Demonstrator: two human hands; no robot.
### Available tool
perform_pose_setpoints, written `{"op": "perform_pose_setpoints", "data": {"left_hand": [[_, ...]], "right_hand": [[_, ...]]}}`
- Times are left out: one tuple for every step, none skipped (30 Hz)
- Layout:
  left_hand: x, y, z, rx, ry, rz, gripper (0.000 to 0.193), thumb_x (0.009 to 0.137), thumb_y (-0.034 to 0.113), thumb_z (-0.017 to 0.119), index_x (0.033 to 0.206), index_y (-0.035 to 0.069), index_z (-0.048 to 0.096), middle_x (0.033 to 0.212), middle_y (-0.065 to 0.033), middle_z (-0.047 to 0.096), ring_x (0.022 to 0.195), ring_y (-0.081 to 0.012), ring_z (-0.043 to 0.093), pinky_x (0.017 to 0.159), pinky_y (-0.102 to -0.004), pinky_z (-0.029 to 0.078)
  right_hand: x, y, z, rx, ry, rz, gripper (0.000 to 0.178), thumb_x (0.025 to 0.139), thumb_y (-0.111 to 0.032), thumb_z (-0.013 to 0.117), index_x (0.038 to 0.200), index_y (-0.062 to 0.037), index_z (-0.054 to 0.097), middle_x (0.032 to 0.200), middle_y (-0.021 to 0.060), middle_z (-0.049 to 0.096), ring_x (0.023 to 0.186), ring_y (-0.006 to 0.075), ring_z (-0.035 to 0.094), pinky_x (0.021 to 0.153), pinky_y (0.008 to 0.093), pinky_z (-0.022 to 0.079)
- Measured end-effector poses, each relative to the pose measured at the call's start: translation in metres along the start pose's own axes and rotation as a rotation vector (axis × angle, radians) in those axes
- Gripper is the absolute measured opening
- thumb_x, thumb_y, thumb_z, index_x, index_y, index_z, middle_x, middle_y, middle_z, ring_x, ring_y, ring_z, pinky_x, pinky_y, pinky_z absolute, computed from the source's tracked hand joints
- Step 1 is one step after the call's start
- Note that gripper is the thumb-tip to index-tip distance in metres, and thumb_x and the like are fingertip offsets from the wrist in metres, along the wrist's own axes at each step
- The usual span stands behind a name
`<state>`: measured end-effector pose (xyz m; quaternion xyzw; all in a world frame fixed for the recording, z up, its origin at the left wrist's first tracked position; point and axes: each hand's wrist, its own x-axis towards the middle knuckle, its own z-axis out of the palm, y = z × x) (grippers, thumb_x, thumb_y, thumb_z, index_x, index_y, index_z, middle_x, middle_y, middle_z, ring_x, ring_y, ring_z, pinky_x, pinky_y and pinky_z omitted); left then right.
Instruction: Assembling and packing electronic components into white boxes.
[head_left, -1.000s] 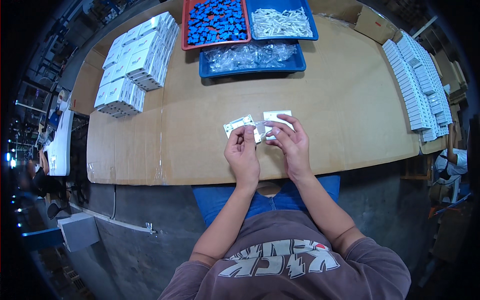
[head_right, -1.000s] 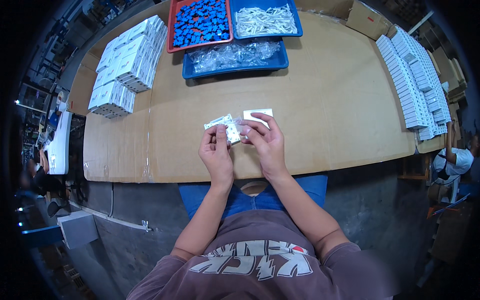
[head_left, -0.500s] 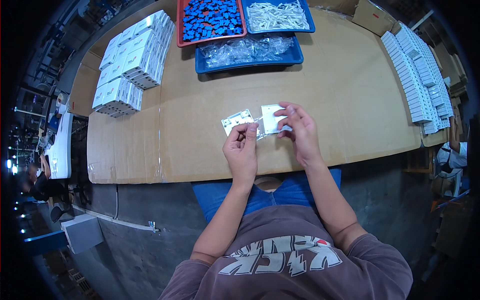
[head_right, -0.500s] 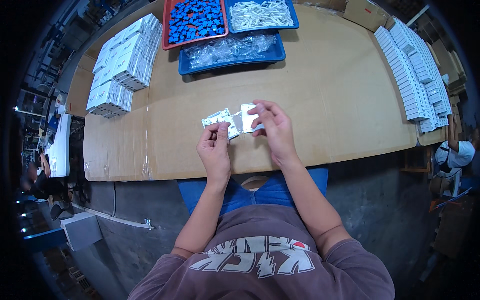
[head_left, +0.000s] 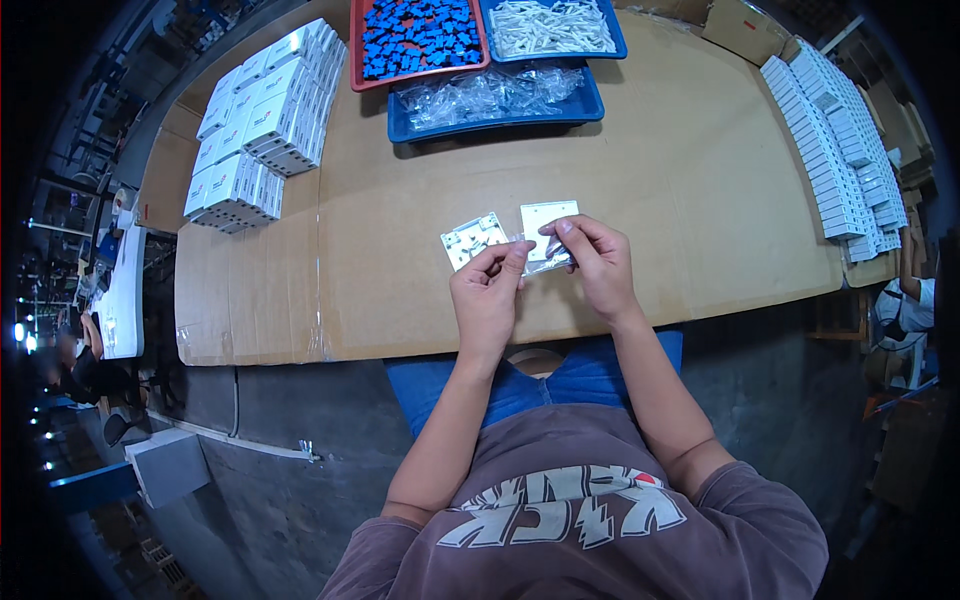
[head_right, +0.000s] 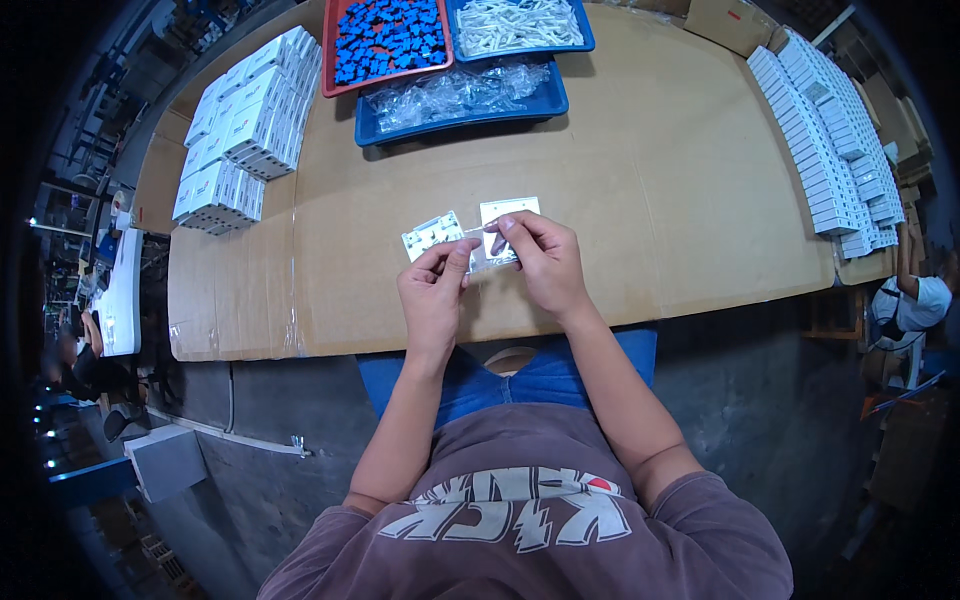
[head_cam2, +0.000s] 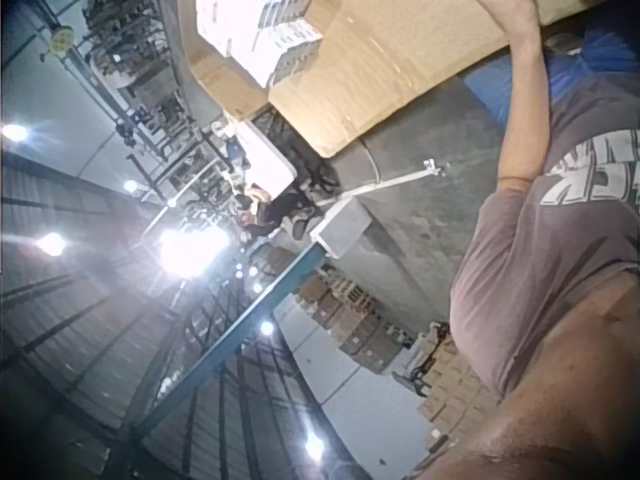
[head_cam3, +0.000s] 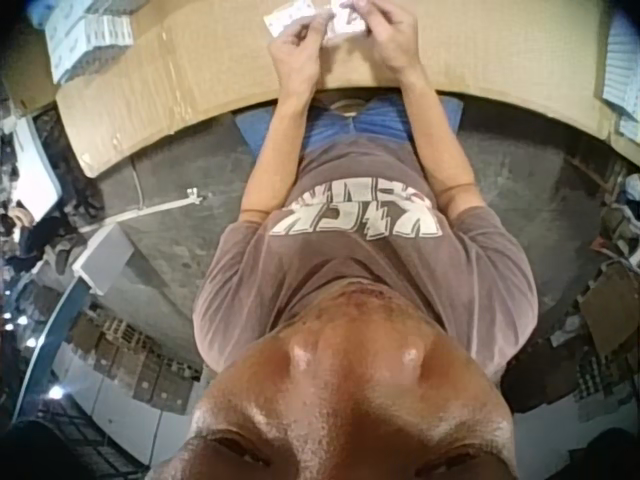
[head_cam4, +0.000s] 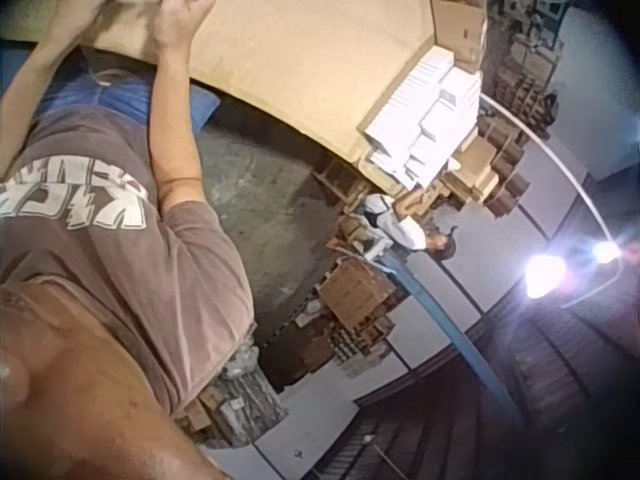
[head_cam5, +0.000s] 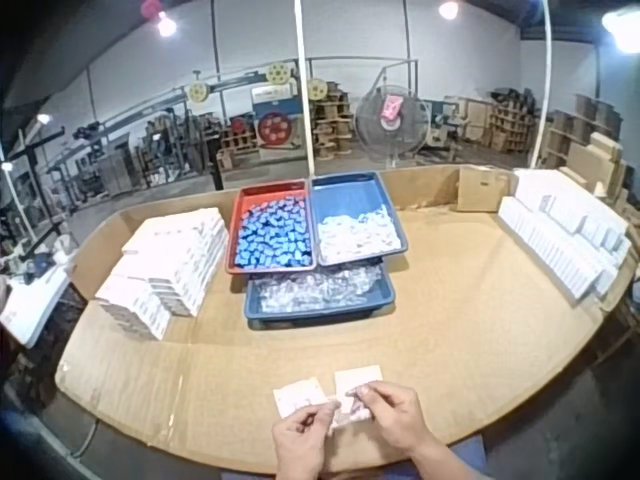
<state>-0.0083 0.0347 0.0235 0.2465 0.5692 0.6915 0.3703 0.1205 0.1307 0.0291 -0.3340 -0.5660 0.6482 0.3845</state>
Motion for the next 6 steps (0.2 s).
{"op": "perform_pose_setpoints", "data": {"left_hand": [[0.002,0.003,-0.002,0.022,-0.065,-0.042,0.023,0.103,0.022,0.073,0.108,0.000,0.079,0.075,0.0051,0.063,0.063,-0.0005,0.049,0.054,-0.0188,0.034],[0.004,0.006,-0.004,0.044,-0.130,-0.083,0.023,0.103,0.022,0.072,0.110,0.001,0.078,0.076,0.0047,0.063,0.063,-0.0006,0.049,0.054,-0.0189,0.034],[0.003,0.008,-0.005,0.044,-0.131,-0.086,0.023,0.103,0.022,0.072,0.110,0.001,0.078,0.076,0.0047,0.063,0.063,-0.0006,0.049,0.054,-0.0189,0.034],[0.003,0.011,-0.006,0.008,-0.166,-0.145,0.026,0.105,0.024,0.070,0.113,0.000,0.077,0.074,0.0044,0.061,0.063,-0.0008,0.047,0.054,-0.0186,0.034],[0.002,0.015,-0.006,-0.028,-0.200,-0.204,0.029,0.106,0.026,0.067,0.116,0.000,0.076,0.072,0.0042,0.059,0.063,-0.0009,0.046,0.055,-0.0183,0.033],[0.002,0.015,-0.006,-0.029,-0.199,-0.204,0.029,0.106,0.026,0.067,0.116,0.000,0.076,0.072,0.0042,0.059,0.063,-0.0009,0.046,0.055,-0.0183,0.033]], "right_hand": [[-0.001,0.000,-0.003,0.000,0.002,0.001,0.025,0.108,-0.018,0.060,0.106,-0.0007,0.078,0.082,-0.0008,0.069,0.068,0.0032,0.052,0.058,0.0209,0.040],[0.000,0.001,-0.006,-0.053,-0.012,-0.022,0.026,0.108,-0.019,0.060,0.107,-0.0015,0.078,0.081,-0.0013,0.068,0.068,0.0036,0.053,0.060,0.0211,0.041],[0.000,0.002,-0.010,-0.106,-0.027,-0.045,0.026,0.108,-0.021,0.060,0.108,-0.0023,0.078,0.080,-0.0019,0.067,0.069,0.0040,0.054,0.061,0.0213,0.042],[0.000,0.004,-0.013,-0.107,-0.025,-0.043,0.026,0.108,-0.021,0.060,0.108,-0.0023,0.078,0.080,-0.0019,0.067,0.069,0.0040,0.054,0.061,0.0213,0.042],[0.000,0.008,-0.015,-0.030,-0.024,-0.019,0.026,0.108,-0.022,0.060,0.112,-0.0028,0.077,0.082,-0.0010,0.069,0.069,0.0037,0.055,0.060,0.0214,0.043],[0.002,0.011,-0.017,0.048,-0.027,0.004,0.026,0.108,-0.023,0.061,0.117,-0.0033,0.076,0.085,-0.0002,0.071,0.069,0.0035,0.056,0.060,0.0215,0.044]]}}
